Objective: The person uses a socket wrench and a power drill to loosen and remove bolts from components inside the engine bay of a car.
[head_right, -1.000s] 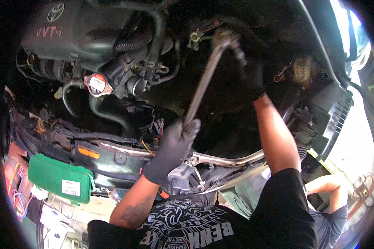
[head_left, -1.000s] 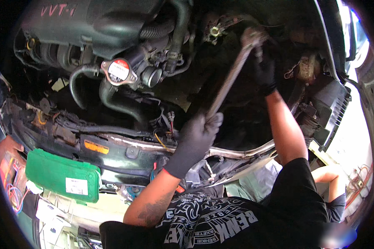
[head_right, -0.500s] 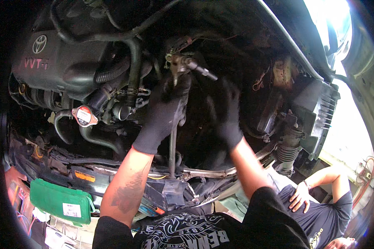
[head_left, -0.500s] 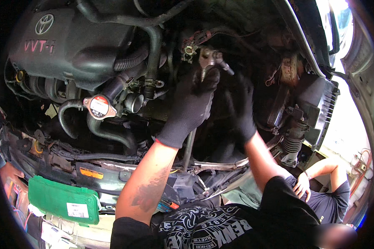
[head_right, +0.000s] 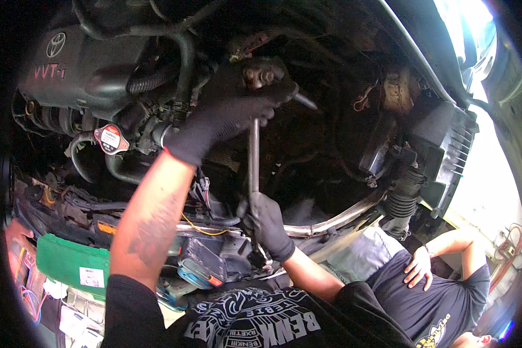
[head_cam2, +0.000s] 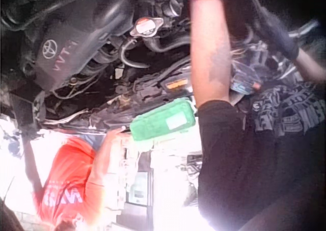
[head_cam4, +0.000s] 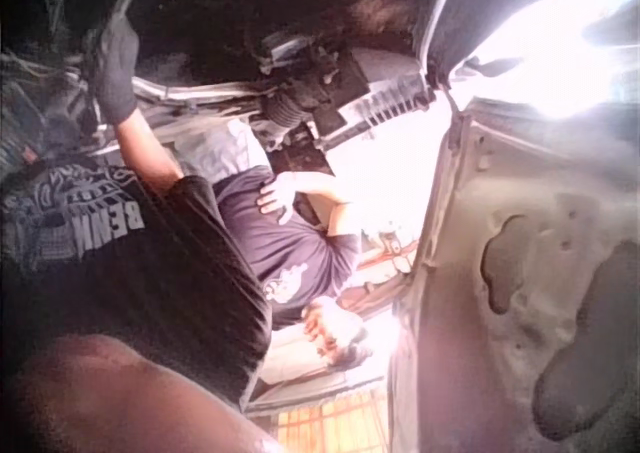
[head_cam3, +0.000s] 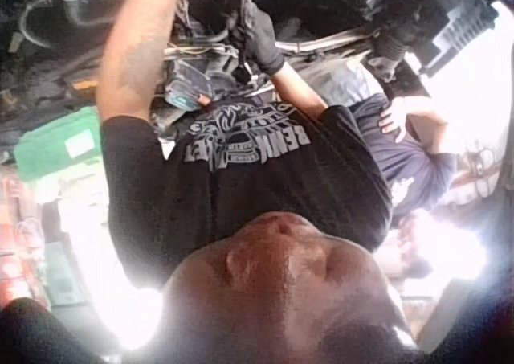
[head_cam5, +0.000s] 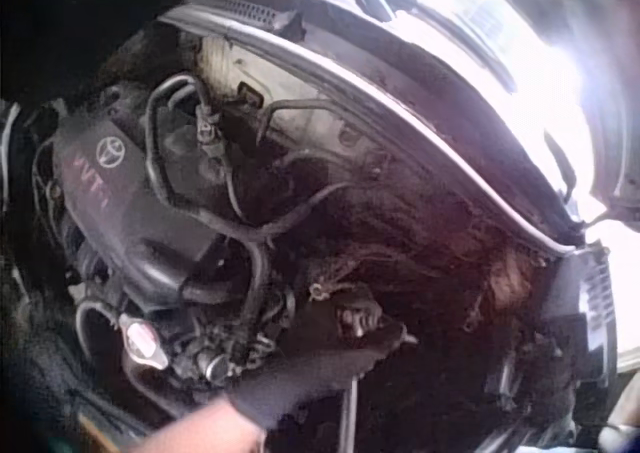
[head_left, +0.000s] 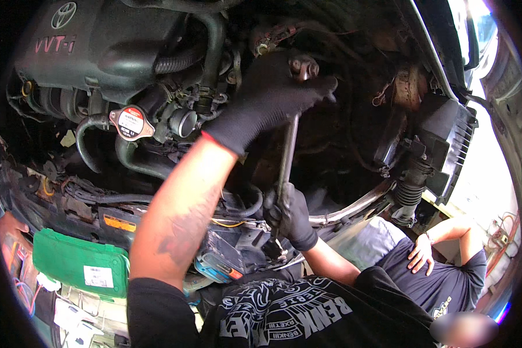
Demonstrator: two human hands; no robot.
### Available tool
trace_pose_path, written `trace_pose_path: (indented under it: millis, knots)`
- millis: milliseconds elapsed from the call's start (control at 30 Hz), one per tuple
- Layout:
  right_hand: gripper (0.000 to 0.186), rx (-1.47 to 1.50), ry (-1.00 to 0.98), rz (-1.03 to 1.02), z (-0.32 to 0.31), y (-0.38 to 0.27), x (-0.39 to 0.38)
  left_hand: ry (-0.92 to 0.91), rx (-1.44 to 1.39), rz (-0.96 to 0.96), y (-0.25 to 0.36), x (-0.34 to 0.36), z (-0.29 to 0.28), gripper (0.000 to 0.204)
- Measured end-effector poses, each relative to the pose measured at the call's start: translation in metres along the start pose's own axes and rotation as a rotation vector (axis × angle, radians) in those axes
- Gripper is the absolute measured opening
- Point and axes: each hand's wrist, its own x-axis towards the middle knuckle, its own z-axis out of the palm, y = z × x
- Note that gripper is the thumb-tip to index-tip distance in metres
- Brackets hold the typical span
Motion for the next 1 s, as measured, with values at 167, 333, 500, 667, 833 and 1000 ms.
trace_pose_path:
  millis: [167, 333, 500, 667, 833, 1000]
  knots:
    - [0.041, -0.073, 0.030, -0.032, 0.012, -0.003, 0.013, -0.043, 0.049, 0.014, -0.015, 0.013, -0.019, 0.046]
    - [0.044, -0.193, -0.050, 0.153, 0.015, -0.053, -0.034, 0.307, 0.591, 0.546, -0.036, 0.023, -0.026, 0.044]
    - [0.050, -0.173, -0.048, 0.169, 0.007, -0.051, -0.070, 0.061, 0.552, 0.183, -0.011, 0.038, -0.032, 0.035]
    - [0.046, -0.076, 0.035, 0.137, -0.006, 0.006, -0.067, -0.137, 0.911, 0.491, -0.007, 0.040, -0.042, 0.018]
    - [0.040, -0.148, -0.023, 0.041, 0.007, 0.041, -0.017, -0.079, 0.673, 0.324, 0.011, 0.036, -0.041, 0.015]
    - [0.047, -0.145, -0.021, 0.177, 0.007, 0.021, -0.025, -0.082, 0.689, 0.341, -0.001, 0.055, -0.041, 0.020]
